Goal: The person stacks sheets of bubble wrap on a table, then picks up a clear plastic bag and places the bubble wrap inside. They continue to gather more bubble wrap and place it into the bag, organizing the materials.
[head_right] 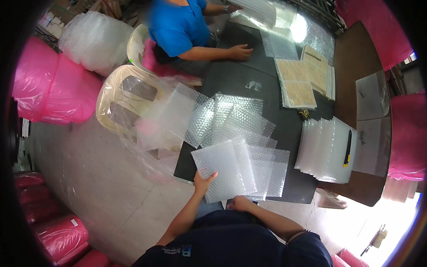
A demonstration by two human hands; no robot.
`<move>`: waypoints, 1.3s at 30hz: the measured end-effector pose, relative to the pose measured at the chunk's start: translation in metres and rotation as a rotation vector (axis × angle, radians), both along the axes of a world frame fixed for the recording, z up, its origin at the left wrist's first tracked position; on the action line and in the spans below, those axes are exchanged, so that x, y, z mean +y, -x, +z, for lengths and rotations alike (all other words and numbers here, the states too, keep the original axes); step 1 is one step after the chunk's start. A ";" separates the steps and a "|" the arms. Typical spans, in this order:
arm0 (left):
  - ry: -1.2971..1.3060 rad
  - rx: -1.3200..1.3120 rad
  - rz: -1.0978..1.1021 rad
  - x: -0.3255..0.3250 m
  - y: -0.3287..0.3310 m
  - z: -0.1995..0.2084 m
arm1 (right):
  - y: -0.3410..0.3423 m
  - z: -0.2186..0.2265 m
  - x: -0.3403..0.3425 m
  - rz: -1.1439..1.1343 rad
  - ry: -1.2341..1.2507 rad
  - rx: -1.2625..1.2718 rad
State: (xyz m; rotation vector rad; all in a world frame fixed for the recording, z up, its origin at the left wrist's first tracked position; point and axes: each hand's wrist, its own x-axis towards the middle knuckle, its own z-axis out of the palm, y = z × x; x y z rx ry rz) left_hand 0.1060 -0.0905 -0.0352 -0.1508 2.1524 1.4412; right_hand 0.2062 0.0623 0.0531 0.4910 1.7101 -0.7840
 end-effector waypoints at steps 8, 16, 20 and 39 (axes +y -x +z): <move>0.126 0.409 -0.157 -0.013 -0.016 -0.011 | 0.240 -0.009 -0.078 0.062 -0.367 1.214; -0.110 0.215 -0.265 -0.031 0.014 -0.006 | 0.241 -0.016 -0.043 -0.327 0.005 1.206; -0.383 -0.229 -0.165 -0.047 0.026 -0.007 | 0.149 0.066 0.029 -1.245 0.561 1.008; -0.064 0.263 -0.218 -0.012 0.017 0.002 | -0.045 -0.003 0.169 -0.789 -0.671 0.515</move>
